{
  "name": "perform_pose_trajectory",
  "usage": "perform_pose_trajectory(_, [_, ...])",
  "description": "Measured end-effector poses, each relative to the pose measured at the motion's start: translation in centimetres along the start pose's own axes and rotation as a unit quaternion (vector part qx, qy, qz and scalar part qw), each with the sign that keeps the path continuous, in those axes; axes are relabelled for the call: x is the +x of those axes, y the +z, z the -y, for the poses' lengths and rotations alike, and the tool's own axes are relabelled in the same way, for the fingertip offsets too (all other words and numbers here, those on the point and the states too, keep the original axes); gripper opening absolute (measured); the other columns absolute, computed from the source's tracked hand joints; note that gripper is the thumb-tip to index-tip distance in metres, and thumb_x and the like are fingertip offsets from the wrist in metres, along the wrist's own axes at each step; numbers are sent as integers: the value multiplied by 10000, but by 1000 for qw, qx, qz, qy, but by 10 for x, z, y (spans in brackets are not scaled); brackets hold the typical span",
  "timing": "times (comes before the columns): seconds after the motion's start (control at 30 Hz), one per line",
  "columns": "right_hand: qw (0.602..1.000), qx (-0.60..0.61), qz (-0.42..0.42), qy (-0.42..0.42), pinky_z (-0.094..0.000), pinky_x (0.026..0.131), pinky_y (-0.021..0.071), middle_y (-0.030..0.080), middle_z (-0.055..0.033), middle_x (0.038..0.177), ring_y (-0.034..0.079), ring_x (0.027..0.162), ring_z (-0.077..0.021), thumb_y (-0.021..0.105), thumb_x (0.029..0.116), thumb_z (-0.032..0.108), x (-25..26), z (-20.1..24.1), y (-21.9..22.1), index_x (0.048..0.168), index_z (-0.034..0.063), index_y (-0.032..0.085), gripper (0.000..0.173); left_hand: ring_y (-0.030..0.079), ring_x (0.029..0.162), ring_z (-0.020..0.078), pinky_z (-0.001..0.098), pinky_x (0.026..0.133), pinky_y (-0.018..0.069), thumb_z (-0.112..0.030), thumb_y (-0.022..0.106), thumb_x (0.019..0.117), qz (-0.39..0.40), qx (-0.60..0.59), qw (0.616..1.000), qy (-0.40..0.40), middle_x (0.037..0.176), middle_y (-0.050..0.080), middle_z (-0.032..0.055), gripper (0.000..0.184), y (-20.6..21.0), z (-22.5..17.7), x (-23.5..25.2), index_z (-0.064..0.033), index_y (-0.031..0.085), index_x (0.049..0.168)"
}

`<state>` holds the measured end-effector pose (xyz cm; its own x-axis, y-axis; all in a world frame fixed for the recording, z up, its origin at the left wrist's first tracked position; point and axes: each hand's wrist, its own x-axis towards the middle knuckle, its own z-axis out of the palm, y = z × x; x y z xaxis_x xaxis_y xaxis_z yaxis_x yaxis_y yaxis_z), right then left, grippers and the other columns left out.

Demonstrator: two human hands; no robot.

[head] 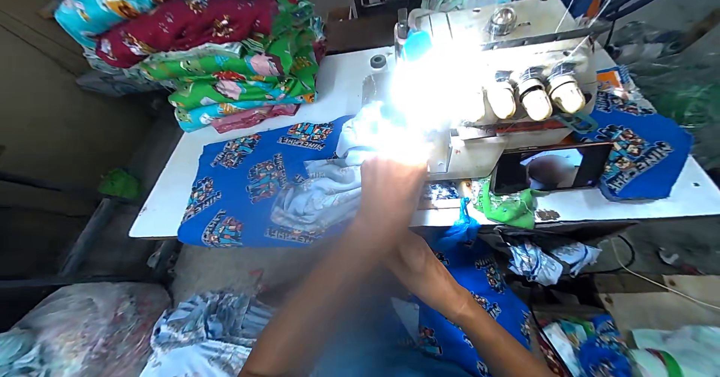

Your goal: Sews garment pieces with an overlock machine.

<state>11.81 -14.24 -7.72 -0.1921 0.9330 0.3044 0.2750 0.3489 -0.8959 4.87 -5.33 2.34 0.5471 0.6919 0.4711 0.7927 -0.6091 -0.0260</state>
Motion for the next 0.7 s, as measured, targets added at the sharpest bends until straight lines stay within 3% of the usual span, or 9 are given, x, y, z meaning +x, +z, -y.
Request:
perform_pose_trajectory(0.2, [999, 14, 29, 2, -241, 906, 568, 670, -165, 1245, 698, 993, -126, 581, 1029, 160, -14, -11, -10, 1402, -33, 566, 421, 649, 641, 320, 468, 511, 467, -182, 672, 974, 4, -19, 1000, -4, 753, 649, 125, 145, 0, 10, -3, -70, 751, 927])
perform_pose_trajectory(0.3, [998, 12, 54, 14, -266, 942, 557, 631, -163, 1356, 692, 1057, -157, 556, 1046, 164, -23, -16, -17, 1453, -15, 530, 446, 680, 944, 385, 570, 762, 541, -228, 651, 1004, 22, -109, 992, -57, 1057, 690, 201, 205, -13, 38, 1, -73, 735, 1108])
perform_pose_trajectory(0.33, [998, 9, 61, 21, -270, 944, 553, 625, -163, 1367, 690, 1059, -162, 551, 1048, 167, -26, -16, -19, 1456, -12, 529, 446, 655, 1050, 398, 575, 854, 536, -237, 653, 1000, 20, -131, 987, -90, 1193, 654, 233, 278, -18, 53, 5, -46, 696, 1198])
perform_pose_trajectory(0.4, [997, 5, 70, 24, -286, 951, 547, 630, -173, 1348, 684, 1065, -182, 543, 1049, 162, -30, -17, -21, 1447, -15, 538, 435, 579, 1190, 432, 581, 933, 502, -342, 654, 1000, -1, -162, 974, -157, 1398, 533, 276, 470, -25, 84, 5, -30, 613, 1349])
perform_pose_trajectory(0.47, [997, 5, 77, 15, -300, 939, 552, 639, -187, 1313, 686, 1048, -203, 546, 1045, 141, -32, -16, -22, 1413, -24, 566, 404, 480, 1311, 473, 622, 1022, 435, -417, 660, 983, 4, -182, 964, -196, 1476, 443, 308, 607, -16, 109, -1, 10, 555, 1402])
perform_pose_trajectory(0.53, [996, 9, 87, 5, -306, 909, 560, 640, -194, 1292, 688, 1005, -212, 553, 1039, 121, -31, -14, -20, 1393, -31, 583, 385, 421, 1378, 501, 664, 1091, 366, -329, 666, 993, 59, -214, 955, -198, 1488, 436, 328, 549, 0, 126, -9, 82, 578, 1346])
perform_pose_trajectory(0.6, [995, 14, 98, -6, -297, 882, 566, 641, -194, 1282, 690, 971, -204, 562, 1038, 117, -31, -12, -16, 1385, -28, 588, 378, 533, 1308, 420, 604, 1053, 439, -223, 641, 1022, 109, -232, 948, -189, 1437, 532, 265, 348, 4, 131, -17, 90, 660, 1172])
perform_pose_trajectory(0.7, [994, 16, 103, -19, -279, 865, 567, 647, -179, 1267, 686, 946, -181, 565, 1040, 125, -33, -11, -13, 1379, -14, 599, 368, 593, 1234, 335, 556, 1015, 484, -203, 639, 1017, 75, -229, 963, -119, 1406, 571, 187, 256, -35, 132, -40, 48, 688, 1027])
